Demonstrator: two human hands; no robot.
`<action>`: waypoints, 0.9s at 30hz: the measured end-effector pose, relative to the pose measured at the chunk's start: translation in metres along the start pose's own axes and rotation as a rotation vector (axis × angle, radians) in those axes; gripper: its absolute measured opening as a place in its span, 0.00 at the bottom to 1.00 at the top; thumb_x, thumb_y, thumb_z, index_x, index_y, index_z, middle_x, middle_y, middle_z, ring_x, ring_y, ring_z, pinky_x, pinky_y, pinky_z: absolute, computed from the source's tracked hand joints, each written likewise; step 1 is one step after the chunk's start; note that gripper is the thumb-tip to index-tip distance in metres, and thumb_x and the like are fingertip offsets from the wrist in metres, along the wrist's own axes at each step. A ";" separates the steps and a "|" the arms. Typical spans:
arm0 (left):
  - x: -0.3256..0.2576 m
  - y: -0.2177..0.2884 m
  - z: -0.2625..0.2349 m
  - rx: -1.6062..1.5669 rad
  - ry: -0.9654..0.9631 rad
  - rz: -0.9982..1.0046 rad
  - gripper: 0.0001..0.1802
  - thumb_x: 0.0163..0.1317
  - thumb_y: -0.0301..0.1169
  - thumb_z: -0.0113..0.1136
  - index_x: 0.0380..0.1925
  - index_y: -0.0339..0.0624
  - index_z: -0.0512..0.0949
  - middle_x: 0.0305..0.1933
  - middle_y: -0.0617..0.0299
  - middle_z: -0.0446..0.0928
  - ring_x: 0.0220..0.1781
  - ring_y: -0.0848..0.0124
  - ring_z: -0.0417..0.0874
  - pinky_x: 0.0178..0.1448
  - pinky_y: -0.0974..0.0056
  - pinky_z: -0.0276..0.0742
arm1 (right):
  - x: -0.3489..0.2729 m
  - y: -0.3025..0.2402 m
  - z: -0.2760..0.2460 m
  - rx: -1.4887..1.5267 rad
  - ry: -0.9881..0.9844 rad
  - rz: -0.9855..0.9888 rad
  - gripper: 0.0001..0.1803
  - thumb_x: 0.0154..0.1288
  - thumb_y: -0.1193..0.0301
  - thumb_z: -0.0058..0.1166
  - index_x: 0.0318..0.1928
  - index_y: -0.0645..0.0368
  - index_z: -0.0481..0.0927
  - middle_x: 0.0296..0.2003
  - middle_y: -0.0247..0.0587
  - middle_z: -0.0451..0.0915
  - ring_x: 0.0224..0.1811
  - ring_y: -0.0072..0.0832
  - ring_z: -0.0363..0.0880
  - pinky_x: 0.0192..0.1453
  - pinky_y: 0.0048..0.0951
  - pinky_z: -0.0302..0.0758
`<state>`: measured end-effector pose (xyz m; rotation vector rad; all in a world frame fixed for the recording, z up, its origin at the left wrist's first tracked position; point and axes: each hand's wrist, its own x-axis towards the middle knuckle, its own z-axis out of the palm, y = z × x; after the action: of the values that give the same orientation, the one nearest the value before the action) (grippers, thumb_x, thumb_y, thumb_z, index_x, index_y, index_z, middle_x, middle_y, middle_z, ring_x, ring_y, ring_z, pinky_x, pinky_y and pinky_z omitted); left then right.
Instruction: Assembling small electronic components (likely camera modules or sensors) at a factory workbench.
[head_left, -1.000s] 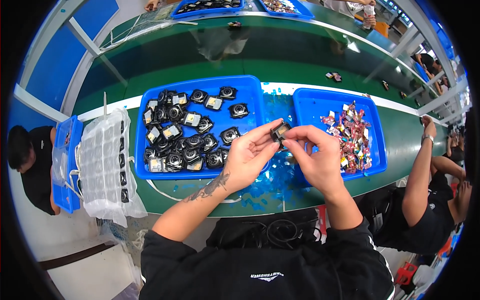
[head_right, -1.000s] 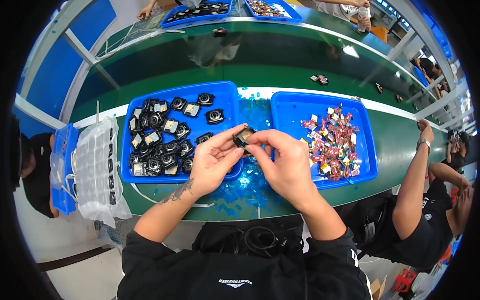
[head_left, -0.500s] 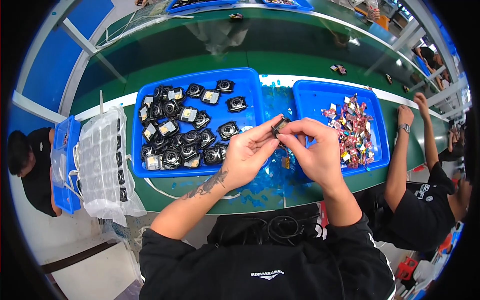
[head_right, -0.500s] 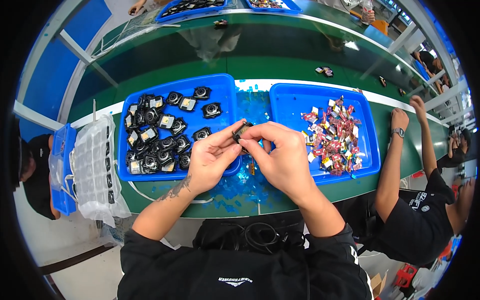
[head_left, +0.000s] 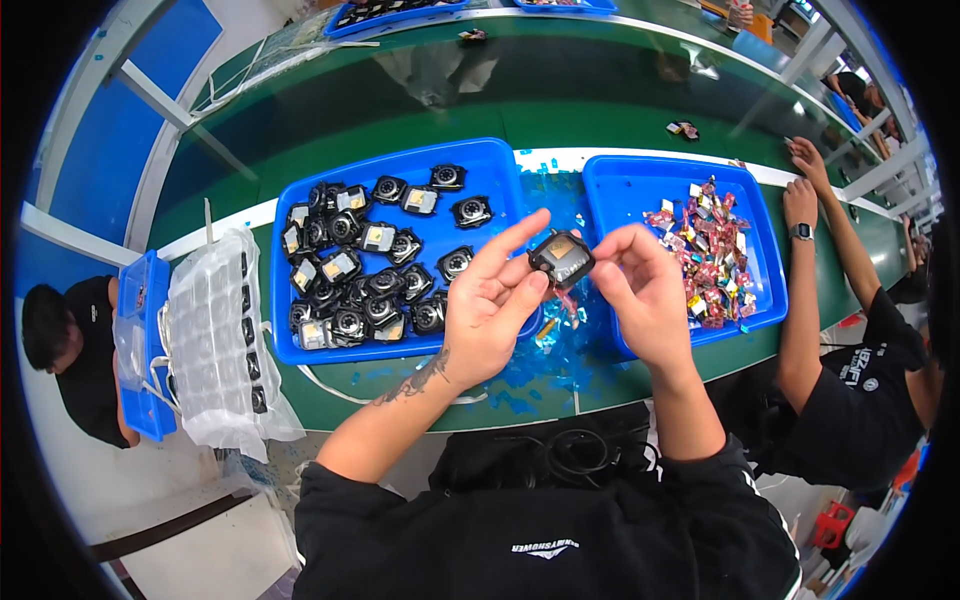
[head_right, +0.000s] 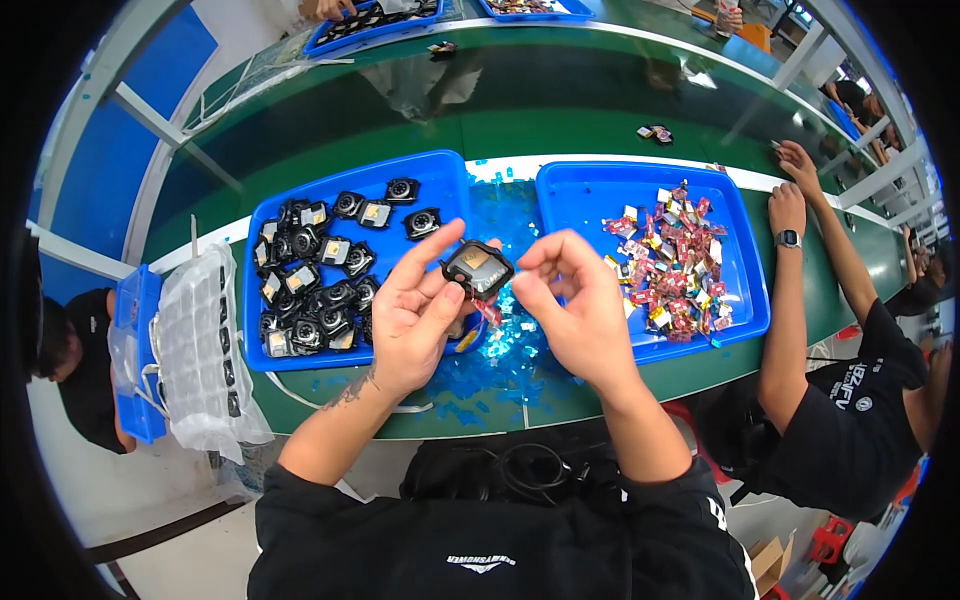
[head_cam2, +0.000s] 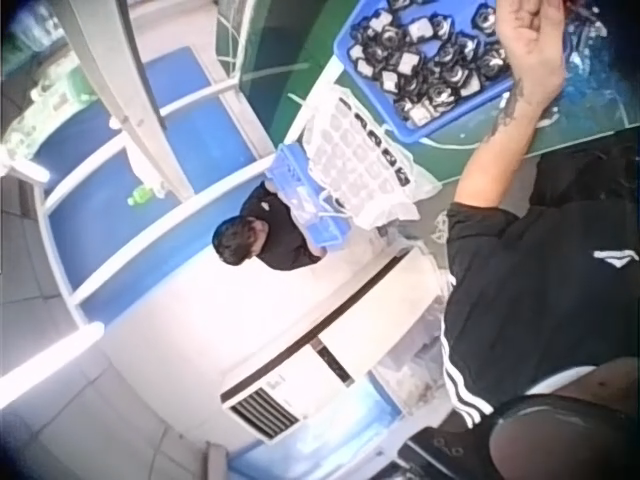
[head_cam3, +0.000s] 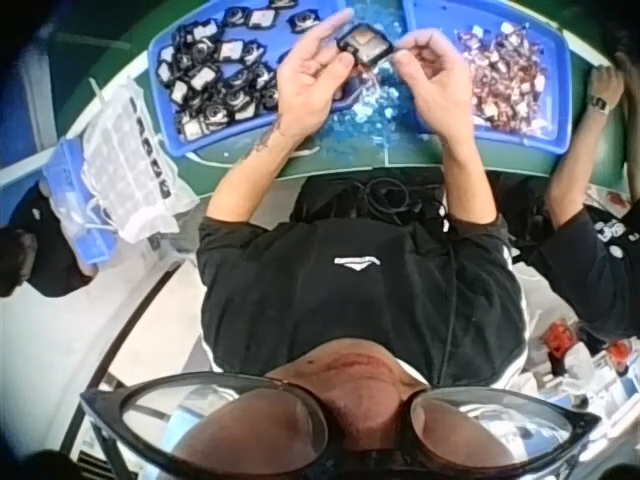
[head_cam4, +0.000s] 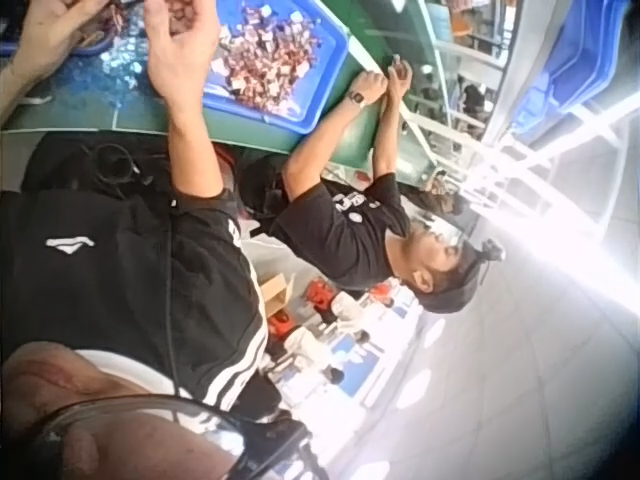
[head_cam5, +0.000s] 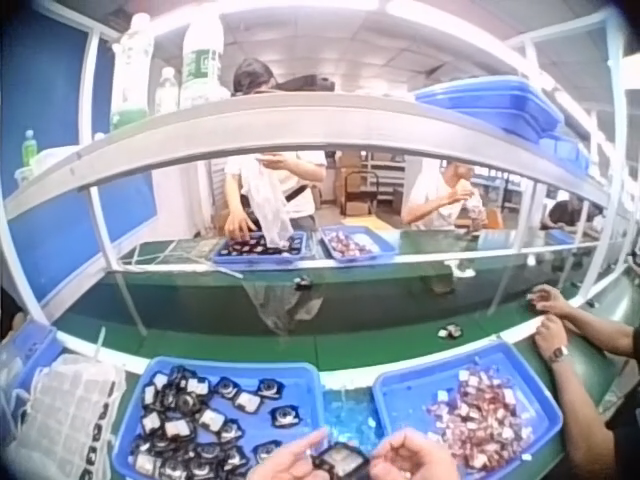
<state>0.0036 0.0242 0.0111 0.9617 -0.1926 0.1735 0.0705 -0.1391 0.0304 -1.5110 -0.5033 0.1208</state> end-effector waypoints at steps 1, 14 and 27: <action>0.002 0.000 -0.002 0.078 0.012 0.047 0.29 0.70 0.20 0.47 0.70 0.33 0.55 0.62 0.46 0.73 0.61 0.68 0.75 0.64 0.65 0.71 | -0.002 -0.002 0.001 0.080 -0.084 0.151 0.09 0.60 0.77 0.64 0.36 0.63 0.75 0.31 0.32 0.77 0.34 0.15 0.75 0.37 0.19 0.73; 0.004 0.017 -0.004 0.808 -0.072 0.317 0.17 0.61 0.13 0.52 0.46 0.35 0.83 0.58 0.42 0.77 0.58 0.58 0.81 0.58 0.64 0.76 | -0.015 0.000 0.005 0.388 -0.191 0.358 0.10 0.64 0.79 0.59 0.44 0.63 0.74 0.33 0.34 0.80 0.36 0.17 0.80 0.40 0.19 0.79; 0.005 0.017 -0.005 1.093 -0.144 0.482 0.16 0.52 0.13 0.58 0.42 0.29 0.81 0.59 0.46 0.76 0.51 0.56 0.83 0.50 0.63 0.82 | -0.019 0.000 -0.006 0.580 -0.224 0.437 0.08 0.64 0.79 0.59 0.43 0.64 0.76 0.34 0.35 0.81 0.32 0.19 0.81 0.37 0.20 0.80</action>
<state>0.0052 0.0380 0.0233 2.0087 -0.4851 0.6982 0.0558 -0.1519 0.0259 -1.0156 -0.2695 0.7225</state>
